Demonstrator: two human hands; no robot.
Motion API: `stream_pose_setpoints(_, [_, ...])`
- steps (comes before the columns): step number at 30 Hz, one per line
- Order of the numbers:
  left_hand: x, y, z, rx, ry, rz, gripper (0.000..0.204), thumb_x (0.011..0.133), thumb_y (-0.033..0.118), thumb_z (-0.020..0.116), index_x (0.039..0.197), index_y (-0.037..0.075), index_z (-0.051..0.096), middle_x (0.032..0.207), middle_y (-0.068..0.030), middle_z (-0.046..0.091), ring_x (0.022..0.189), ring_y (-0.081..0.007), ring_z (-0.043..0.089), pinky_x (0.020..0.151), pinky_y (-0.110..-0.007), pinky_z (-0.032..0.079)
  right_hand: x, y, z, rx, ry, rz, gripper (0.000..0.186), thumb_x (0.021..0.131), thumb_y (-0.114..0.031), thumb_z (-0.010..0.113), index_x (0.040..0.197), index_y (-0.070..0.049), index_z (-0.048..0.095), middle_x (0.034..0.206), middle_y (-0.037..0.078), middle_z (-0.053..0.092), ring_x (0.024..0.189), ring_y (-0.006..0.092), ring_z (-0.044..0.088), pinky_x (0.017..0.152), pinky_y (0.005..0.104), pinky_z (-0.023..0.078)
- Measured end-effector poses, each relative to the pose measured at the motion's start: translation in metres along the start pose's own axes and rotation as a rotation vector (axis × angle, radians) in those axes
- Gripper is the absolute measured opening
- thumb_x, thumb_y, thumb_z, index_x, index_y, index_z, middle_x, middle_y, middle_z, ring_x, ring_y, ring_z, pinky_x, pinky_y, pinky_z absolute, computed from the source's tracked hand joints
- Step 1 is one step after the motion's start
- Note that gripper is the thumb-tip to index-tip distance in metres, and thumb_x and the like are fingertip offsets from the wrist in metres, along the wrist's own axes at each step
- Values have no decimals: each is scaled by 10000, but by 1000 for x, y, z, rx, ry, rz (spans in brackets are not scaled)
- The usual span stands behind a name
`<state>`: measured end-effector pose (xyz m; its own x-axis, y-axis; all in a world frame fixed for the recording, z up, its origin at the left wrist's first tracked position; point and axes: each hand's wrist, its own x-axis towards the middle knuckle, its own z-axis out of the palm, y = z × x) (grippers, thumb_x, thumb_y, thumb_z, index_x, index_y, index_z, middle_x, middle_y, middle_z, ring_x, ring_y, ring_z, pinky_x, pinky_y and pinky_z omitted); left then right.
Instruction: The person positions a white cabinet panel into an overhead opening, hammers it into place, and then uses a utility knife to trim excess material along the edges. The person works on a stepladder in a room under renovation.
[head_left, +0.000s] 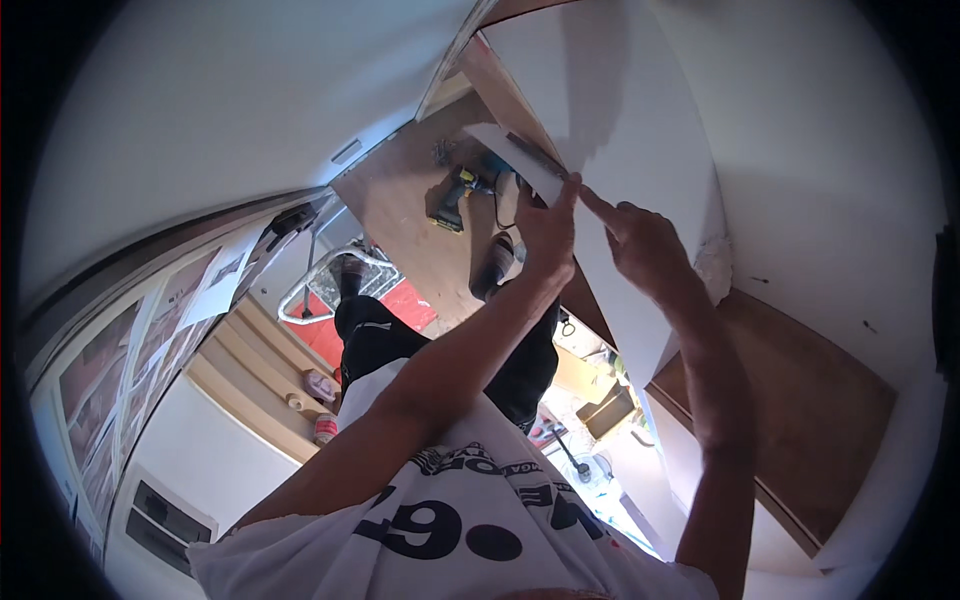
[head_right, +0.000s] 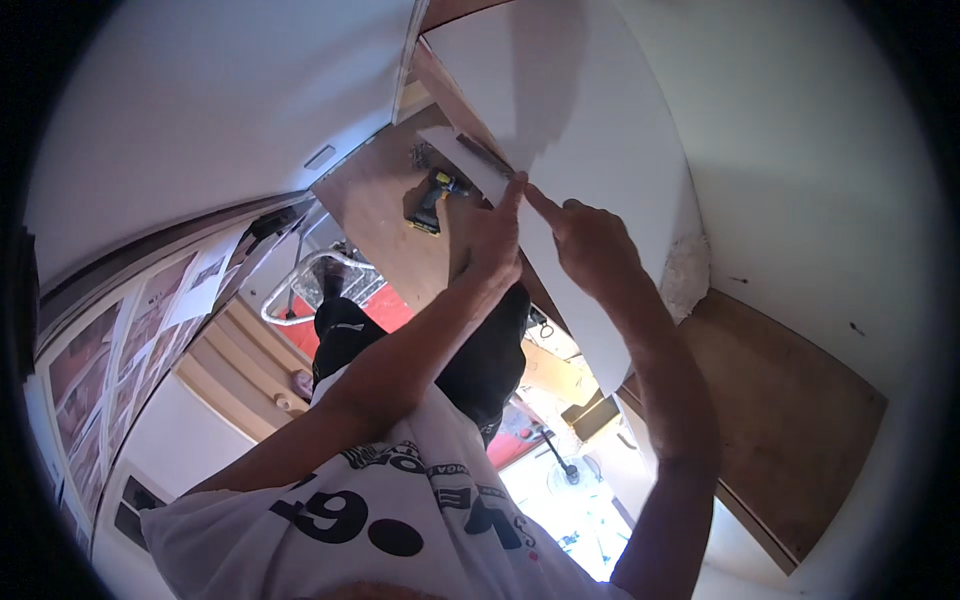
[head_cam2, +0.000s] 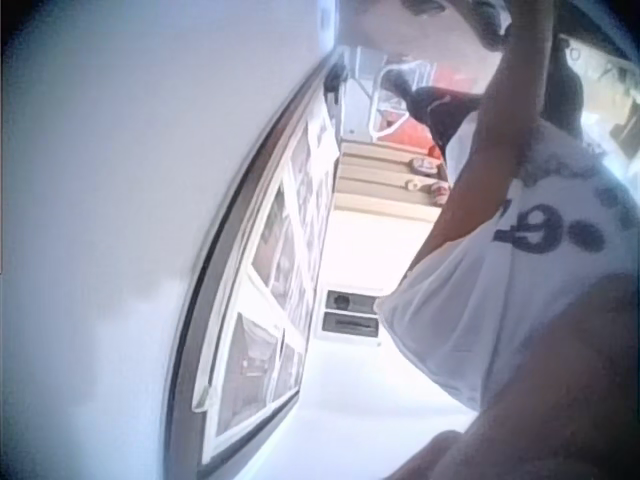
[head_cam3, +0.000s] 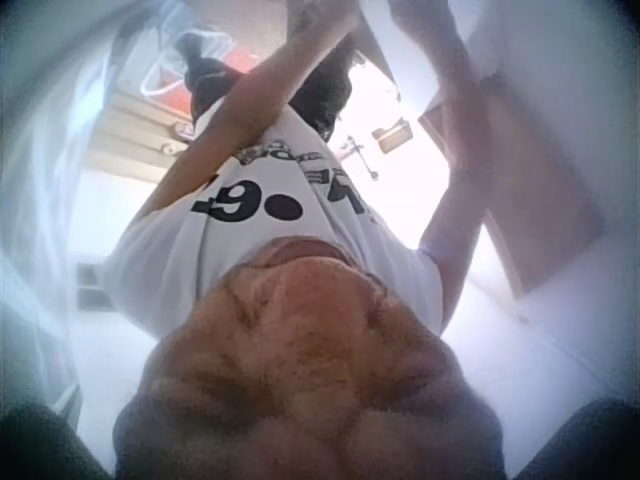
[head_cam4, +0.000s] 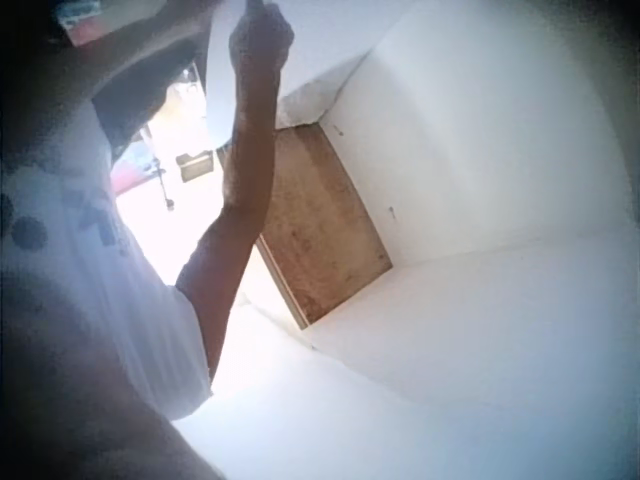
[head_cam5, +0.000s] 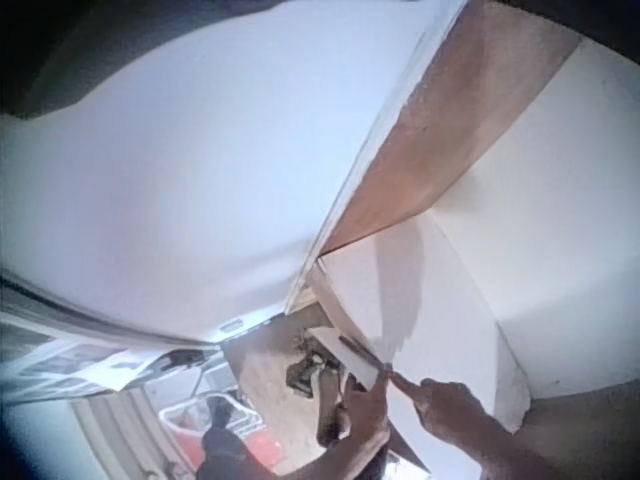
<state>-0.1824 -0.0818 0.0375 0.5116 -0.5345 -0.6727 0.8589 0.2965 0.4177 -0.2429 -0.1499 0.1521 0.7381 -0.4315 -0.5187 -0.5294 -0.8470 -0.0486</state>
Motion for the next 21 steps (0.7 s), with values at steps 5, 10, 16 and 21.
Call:
stream_pose_setpoints(5, [-1, 6, -3, 7, -71, -127, 498, 853, 141, 755, 1262, -20, 520, 1133, -106, 618, 993, -191, 602, 864, -315, 489, -2, -9, -4, -146, -9, 35, 553, 913, -46, 516, 1438, -216, 486, 863, 149, 651, 798, 308, 685, 746, 444, 557])
stream_pose_setpoints(10, [-11, -15, -5, 103, -84, -68, 580, 826, 155, 771, 1291, -39, 483, 1159, -116, 596, 1050, -182, 567, 919, -328, 453, -26, -1, -5, -33, -56, 75, 539, 918, -50, 515, 1433, -208, 490, 830, 147, 643, 738, 314, 681, 694, 450, 559])
stream_pose_setpoints(16, [8, -33, -16, -45, -151, -164, 482, 864, 111, 725, 1262, -32, 494, 1134, -91, 592, 1025, -165, 574, 910, -330, 462, -28, 4, 19, -63, 12, 69, 572, 911, -42, 520, 1448, -234, 475, 835, 141, 640, 714, 316, 678, 684, 446, 562])
stream_pose_setpoints(21, [-19, -35, -16, 155, -214, 27, 548, 872, 164, 760, 1299, -12, 465, 1191, -101, 583, 1058, -164, 576, 953, -325, 458, -51, 9, 13, -8, -19, 66, 602, 888, -32, 528, 1444, -257, 478, 836, 142, 638, 712, 319, 678, 678, 446, 566])
